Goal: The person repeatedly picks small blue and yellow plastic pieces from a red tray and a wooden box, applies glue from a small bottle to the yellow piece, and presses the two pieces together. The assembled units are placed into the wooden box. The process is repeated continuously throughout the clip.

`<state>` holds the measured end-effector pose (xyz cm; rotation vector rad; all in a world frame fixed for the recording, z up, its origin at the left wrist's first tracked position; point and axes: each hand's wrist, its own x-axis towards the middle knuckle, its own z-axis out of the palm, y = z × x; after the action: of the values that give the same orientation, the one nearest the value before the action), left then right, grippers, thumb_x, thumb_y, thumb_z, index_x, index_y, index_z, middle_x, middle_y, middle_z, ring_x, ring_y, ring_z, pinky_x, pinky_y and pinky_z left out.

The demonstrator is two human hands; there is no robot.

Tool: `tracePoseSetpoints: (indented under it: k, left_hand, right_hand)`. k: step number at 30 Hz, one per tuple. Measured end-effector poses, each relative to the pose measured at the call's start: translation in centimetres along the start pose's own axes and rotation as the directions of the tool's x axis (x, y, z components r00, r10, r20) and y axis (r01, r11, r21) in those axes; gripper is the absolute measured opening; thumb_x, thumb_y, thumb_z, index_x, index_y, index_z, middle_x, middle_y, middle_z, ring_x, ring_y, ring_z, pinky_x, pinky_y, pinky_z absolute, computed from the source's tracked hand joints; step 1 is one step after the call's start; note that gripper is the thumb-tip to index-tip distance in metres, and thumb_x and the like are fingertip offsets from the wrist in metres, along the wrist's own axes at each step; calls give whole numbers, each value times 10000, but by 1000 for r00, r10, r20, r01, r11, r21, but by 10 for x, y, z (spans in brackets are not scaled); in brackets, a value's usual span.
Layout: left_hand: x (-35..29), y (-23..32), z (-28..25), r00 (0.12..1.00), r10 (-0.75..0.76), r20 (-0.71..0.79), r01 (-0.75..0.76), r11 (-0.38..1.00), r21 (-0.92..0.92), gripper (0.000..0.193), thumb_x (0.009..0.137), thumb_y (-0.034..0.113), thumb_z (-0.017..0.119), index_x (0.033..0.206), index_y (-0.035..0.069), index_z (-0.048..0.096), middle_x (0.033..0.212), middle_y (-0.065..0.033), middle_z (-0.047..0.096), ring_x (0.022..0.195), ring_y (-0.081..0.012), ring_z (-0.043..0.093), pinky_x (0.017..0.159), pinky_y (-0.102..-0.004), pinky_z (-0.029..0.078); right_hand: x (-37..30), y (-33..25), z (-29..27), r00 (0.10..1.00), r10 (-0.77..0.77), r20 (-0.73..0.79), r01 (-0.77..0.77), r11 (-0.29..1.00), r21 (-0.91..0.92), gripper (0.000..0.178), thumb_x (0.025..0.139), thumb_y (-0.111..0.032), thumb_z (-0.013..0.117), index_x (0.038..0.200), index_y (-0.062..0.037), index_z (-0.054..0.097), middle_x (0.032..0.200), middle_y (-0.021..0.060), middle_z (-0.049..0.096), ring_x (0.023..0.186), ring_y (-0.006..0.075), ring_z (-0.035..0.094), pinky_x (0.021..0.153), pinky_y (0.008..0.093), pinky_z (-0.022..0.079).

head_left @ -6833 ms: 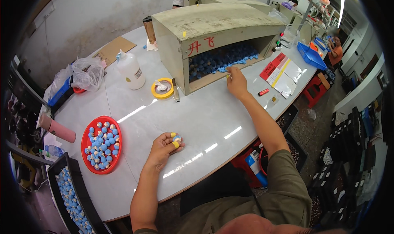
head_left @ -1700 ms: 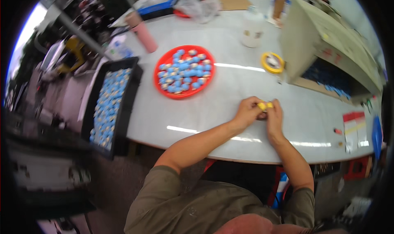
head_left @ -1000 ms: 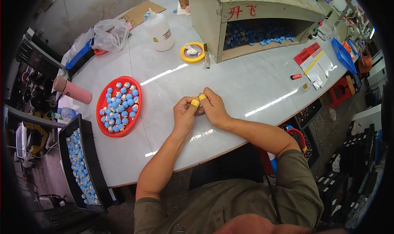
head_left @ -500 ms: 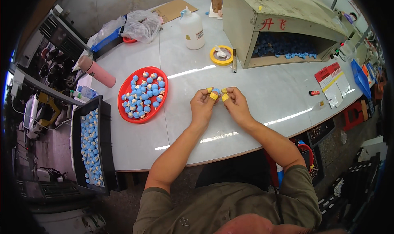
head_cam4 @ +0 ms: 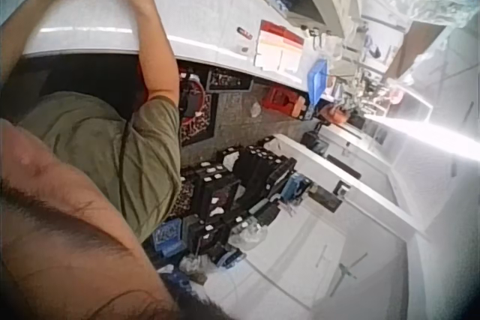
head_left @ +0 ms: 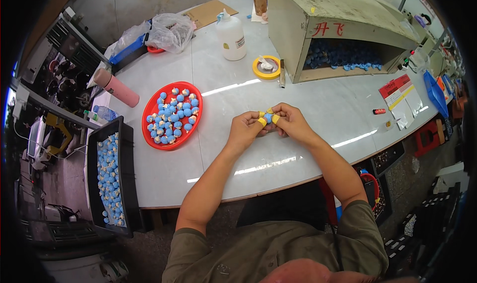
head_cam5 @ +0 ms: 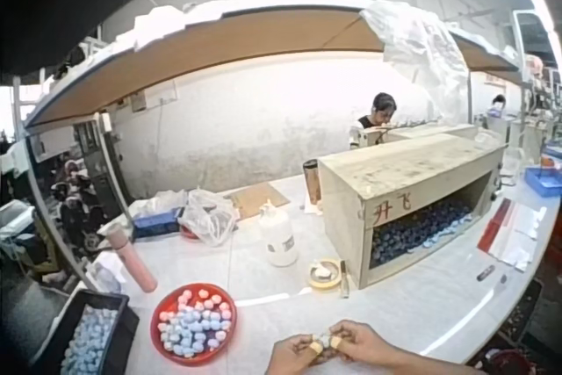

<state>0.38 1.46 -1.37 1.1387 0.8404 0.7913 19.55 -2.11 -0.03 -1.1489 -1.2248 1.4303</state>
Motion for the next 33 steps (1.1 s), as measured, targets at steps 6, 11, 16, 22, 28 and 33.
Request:
tracePoseSetpoints:
  k: [6, 11, 16, 22, 28, 33]
  left_hand:
    - [-1, 0, -3, 997, -65, 48, 65, 998, 4, 176, 953, 46, 618, 1089, -66, 631, 1013, -158, 714, 869, -204, 734, 744, -266, 607]
    - [2, -10, -9, 995, -23, 94, 30, 997, -67, 145, 932, -9, 619, 1058, -80, 631, 1010, -166, 710, 880, -216, 730, 769, -279, 614]
    - [2, -12, -8, 998, -1, 66, 3, 999, -36, 141, 919, -31, 623, 1048, -87, 635, 1028, -170, 702, 888, -220, 728, 788, -290, 616]
    - [0, -14, -5, 998, 48, 46, -47, 999, -21, 147, 904, -50, 609, 1043, -92, 634, 1026, -156, 695, 896, -212, 724, 808, -289, 613]
    - [1, -18, -3, 997, 74, 11, -75, 995, 67, 176, 887, -40, 616, 1051, -105, 603, 970, -153, 697, 872, -161, 713, 747, -233, 567]
    - [3, -17, -4, 998, 54, 13, -55, 996, 70, 181, 911, -24, 616, 1077, -92, 596, 1001, -153, 693, 898, -178, 718, 765, -248, 579]
  right_hand:
    - [-1, 1, -5, 997, 66, 45, -61, 992, -108, 178, 909, -28, 564, 1079, 23, 568, 833, 42, 629, 602, 55, 551, 496, 221, 440]
    - [0, 8, -5, 995, -17, 94, 29, 992, -126, 148, 906, -4, 551, 1052, 14, 552, 830, 43, 632, 601, 55, 543, 501, 222, 435]
    - [-2, 8, -3, 995, -42, 90, 58, 982, -180, 157, 891, 25, 526, 1046, 19, 548, 841, 53, 643, 623, 56, 544, 523, 227, 428]
    - [-2, 10, -2, 995, -69, 75, 85, 967, -242, 166, 889, 36, 512, 1050, 19, 550, 853, 64, 663, 631, 59, 545, 543, 233, 433]
    - [0, 12, -1, 996, -63, 68, 78, 965, -248, 169, 904, 25, 521, 1071, 18, 546, 856, 74, 667, 619, 74, 554, 547, 233, 451]
    - [2, 7, -4, 997, 27, 75, -13, 984, -179, 188, 914, 8, 526, 1100, 29, 539, 888, 84, 651, 645, 95, 585, 563, 250, 478]
